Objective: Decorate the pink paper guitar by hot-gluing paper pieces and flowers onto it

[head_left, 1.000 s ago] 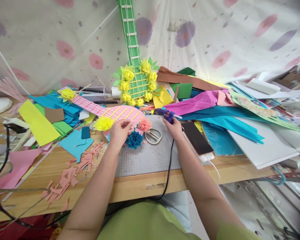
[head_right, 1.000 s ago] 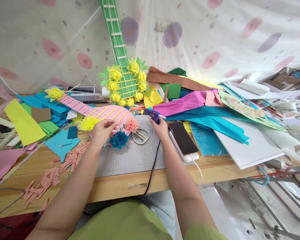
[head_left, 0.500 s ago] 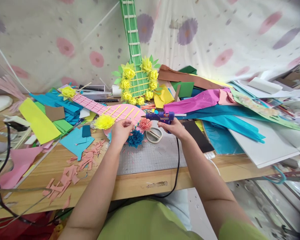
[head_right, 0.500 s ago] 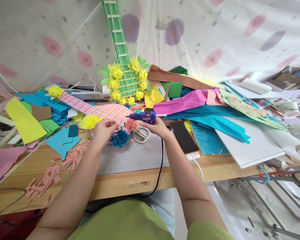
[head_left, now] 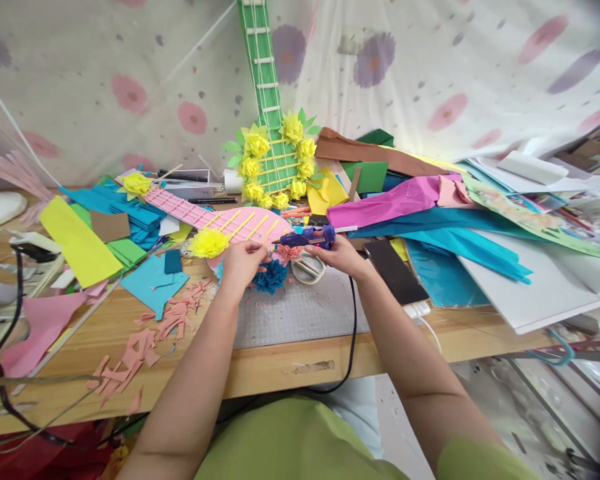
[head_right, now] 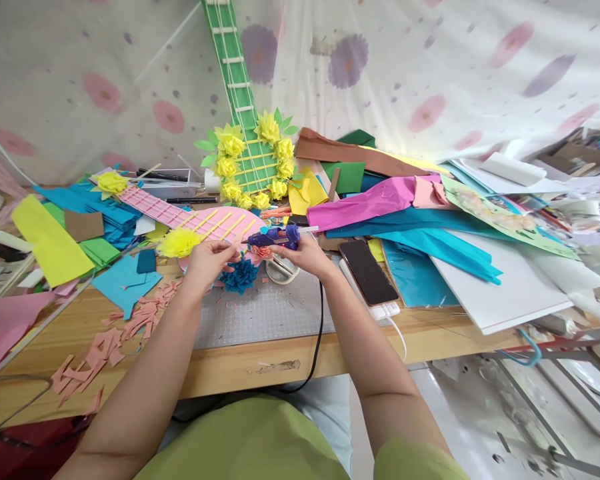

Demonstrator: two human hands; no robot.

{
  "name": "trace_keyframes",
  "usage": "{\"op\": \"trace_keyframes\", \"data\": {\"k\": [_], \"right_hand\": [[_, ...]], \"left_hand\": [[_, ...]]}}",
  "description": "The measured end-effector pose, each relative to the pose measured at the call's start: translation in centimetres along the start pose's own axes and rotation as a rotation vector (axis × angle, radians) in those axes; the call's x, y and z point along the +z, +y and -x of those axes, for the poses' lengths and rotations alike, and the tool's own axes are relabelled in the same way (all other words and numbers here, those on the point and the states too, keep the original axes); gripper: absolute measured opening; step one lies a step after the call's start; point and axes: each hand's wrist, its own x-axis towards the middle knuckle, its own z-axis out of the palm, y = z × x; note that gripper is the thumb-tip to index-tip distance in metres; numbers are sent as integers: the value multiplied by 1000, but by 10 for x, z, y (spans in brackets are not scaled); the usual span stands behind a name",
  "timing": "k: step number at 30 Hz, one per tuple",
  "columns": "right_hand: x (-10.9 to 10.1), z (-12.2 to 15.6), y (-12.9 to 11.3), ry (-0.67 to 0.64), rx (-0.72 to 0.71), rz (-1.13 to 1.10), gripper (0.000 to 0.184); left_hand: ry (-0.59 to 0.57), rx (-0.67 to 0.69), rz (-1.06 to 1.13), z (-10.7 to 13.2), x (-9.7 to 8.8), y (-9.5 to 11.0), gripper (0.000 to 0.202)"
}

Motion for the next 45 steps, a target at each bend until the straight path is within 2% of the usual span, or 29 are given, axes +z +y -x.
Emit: {"op": "trace_keyframes", "data": {"k": [21, 25, 29, 31, 33, 36, 38, 41, 45], "right_hand": [[5, -5, 0, 23, -19, 17, 43], [4, -5, -2, 20, 8, -41, 42], [3, -4, -1, 27, 51, -189, 47], [0, -3, 5, 75, 51, -275, 49], [-4, -1, 17, 199, 61, -321, 50], [-10, 2, 42, 415, 143, -221, 47], [-11, 3, 58, 498, 252, -79, 46], [-8, 2, 75, 505, 362, 117, 46], [-1, -3, 83, 452, 409, 322, 48]], "left_hand": [[-2, 37, -10, 2, -2, 1, 18], [-4, 51, -17, 4, -1, 2, 21], [-3, 55, 7, 4, 0, 3, 24], [13, 56, 37, 4, 0, 3, 22], [28, 63, 63, 4, -1, 4, 19], [48, 65, 93, 3, -3, 5, 15], [57, 69, 102, 2, -4, 5, 14], [68, 102, 74, 1, -5, 5, 17], [68, 100, -3, 0, -7, 8, 24]]}}
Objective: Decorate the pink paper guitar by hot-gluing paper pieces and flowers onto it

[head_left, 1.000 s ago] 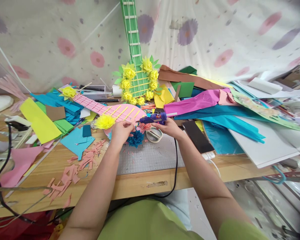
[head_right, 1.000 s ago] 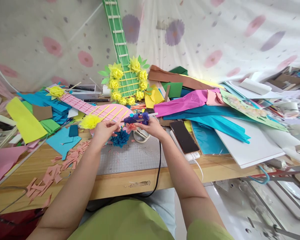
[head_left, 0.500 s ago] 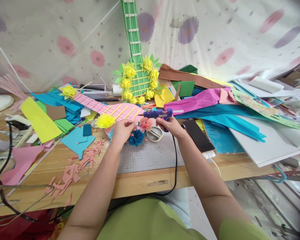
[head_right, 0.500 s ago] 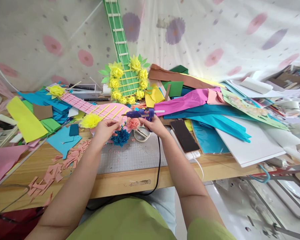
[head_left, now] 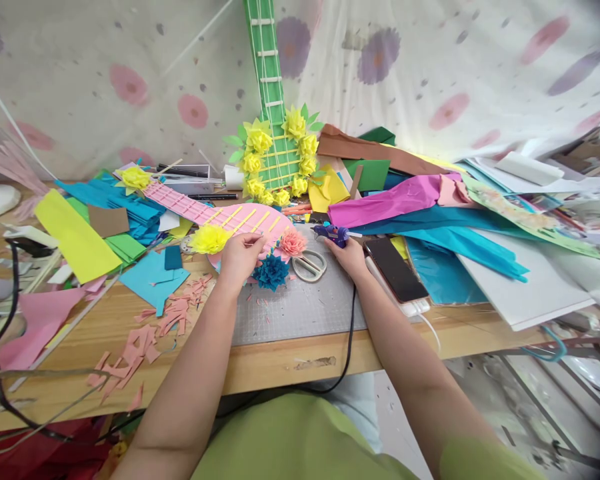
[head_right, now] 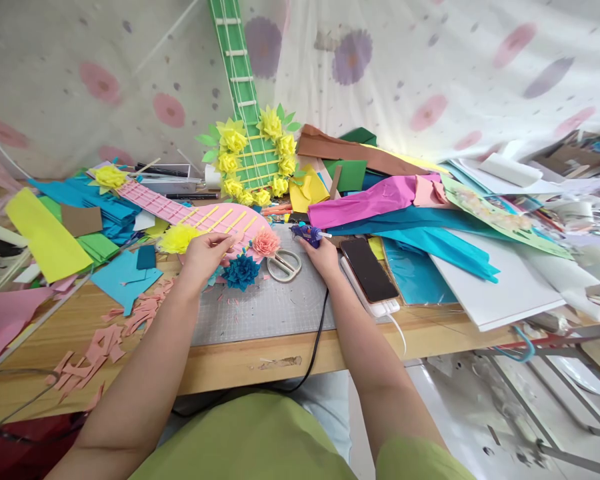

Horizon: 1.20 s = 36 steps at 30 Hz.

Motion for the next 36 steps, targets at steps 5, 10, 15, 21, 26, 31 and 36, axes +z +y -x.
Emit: {"op": "trace_keyframes", "data": {"k": [5, 10, 15, 21, 26, 31, 36], "right_hand": [[-2, 8, 0, 272, -277, -80, 72], [-19, 32, -25, 572, -611, 34, 73], [-9, 43, -61, 108, -972, 205, 68], [16, 36, -65, -11, -1056, 275, 66], [27, 35, -67, -38, -1040, 250, 62], [37, 35, -70, -11, -1000, 187, 57], [40, 35, -71, -38, -975, 174, 55]], "left_hand": [[-29, 7, -18, -3, -3, -2, 24], [15, 78, -5, -3, 0, -5, 20], [70, 123, -5, -4, 3, -4, 23], [88, 152, -54, -3, 3, -3, 24], [81, 140, -81, -3, 7, -4, 20], [79, 152, -166, -5, 12, -8, 17], [48, 169, -219, -2, 13, -7, 18]]}}
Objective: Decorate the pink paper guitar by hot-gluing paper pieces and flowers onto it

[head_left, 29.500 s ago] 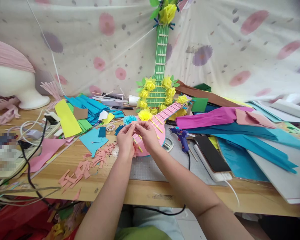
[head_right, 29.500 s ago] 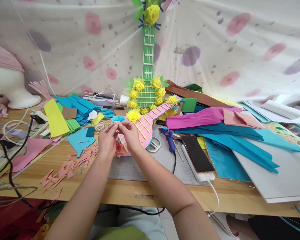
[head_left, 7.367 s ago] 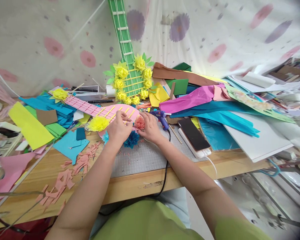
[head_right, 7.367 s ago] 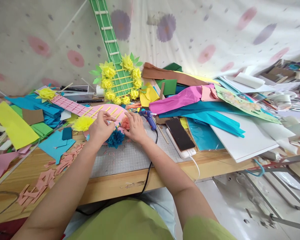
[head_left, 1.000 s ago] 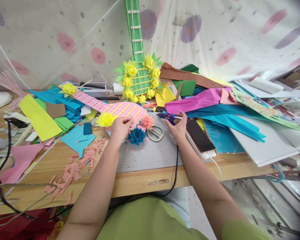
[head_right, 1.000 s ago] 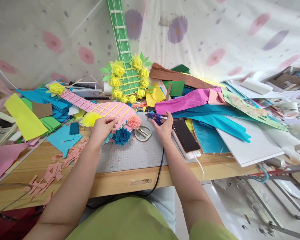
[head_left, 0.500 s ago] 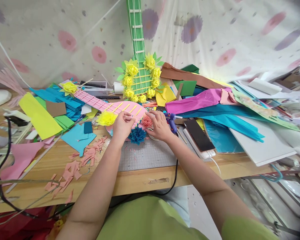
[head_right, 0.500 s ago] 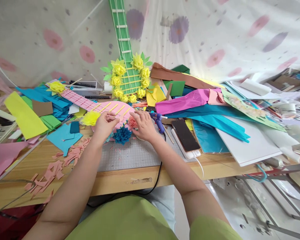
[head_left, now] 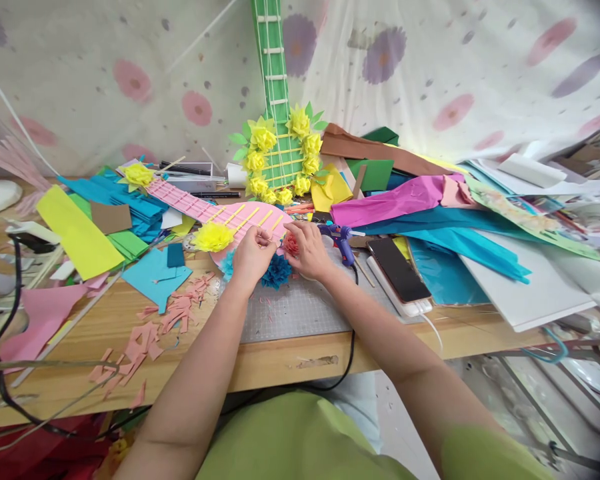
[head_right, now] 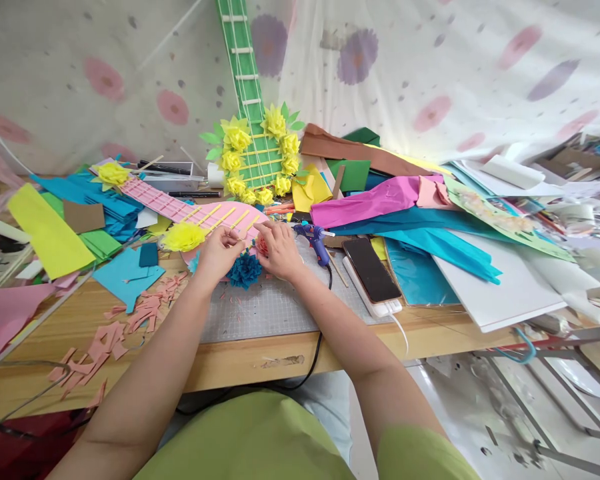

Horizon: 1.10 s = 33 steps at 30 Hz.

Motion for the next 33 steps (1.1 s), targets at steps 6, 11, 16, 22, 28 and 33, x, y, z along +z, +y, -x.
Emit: {"op": "trace_keyframes", "data": {"k": [6, 11, 16, 22, 28, 33], "right_hand": [[5, -3, 3, 71, 91, -70, 51], [5, -1, 10, 108, 158, -159, 52], [6, 2, 12, 109, 181, -189, 50], [9, 4, 10, 159, 213, -237, 46], [11, 5, 10, 178, 226, -273, 46], [7, 4, 6, 142, 215, -259, 40]], "left_hand": [[-19, 22, -58, 4, -1, 6, 17], [-21, 13, -152, 7, 0, 13, 14], [-35, 54, -207, 6, 5, 14, 12], [16, 188, -279, 3, 13, 9, 12], [10, 191, -148, -5, 12, 11, 18], [37, 44, -3, -4, 8, 9, 22]]}}
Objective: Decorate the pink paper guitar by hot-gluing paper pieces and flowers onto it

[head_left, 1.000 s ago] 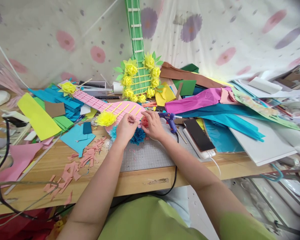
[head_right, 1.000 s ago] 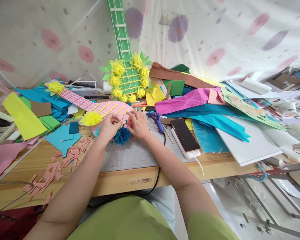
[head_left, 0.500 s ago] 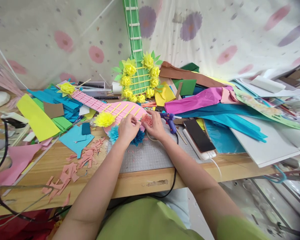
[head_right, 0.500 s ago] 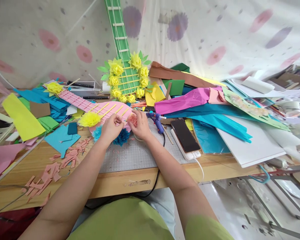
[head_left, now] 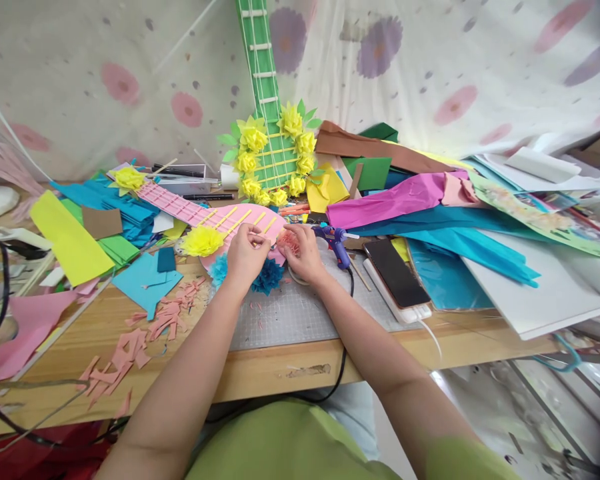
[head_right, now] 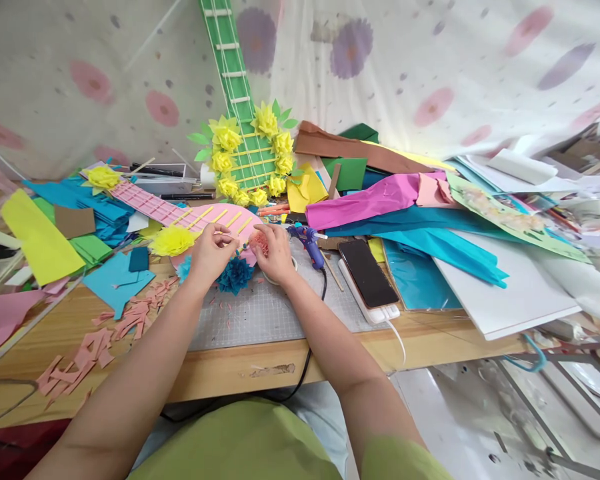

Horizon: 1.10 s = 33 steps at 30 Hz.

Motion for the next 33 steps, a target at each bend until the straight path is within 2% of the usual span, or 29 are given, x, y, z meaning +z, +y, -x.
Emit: {"op": "trace_keyframes", "data": {"k": [4, 10, 16, 24, 27, 33], "right_hand": [[-1, 0, -6, -28, -50, 49, 23], [-1, -1, -6, -23, -132, 122, 19], [-2, 0, -6, -67, -155, 147, 18], [-3, -2, -11, -100, -112, 153, 12], [-2, -1, -11, -66, -95, 124, 10], [0, 0, -8, 85, 0, 14, 4]], "left_hand": [[54, -62, 22, 4, -3, -4, 20], [92, -25, 35, 6, -5, -7, 20], [-30, 129, -4, 5, -5, -9, 9], [-71, 118, -68, 6, -7, -8, 2], [-72, 92, -95, 7, -7, -6, 2], [-75, 106, -148, 12, -4, 0, 1]]}}
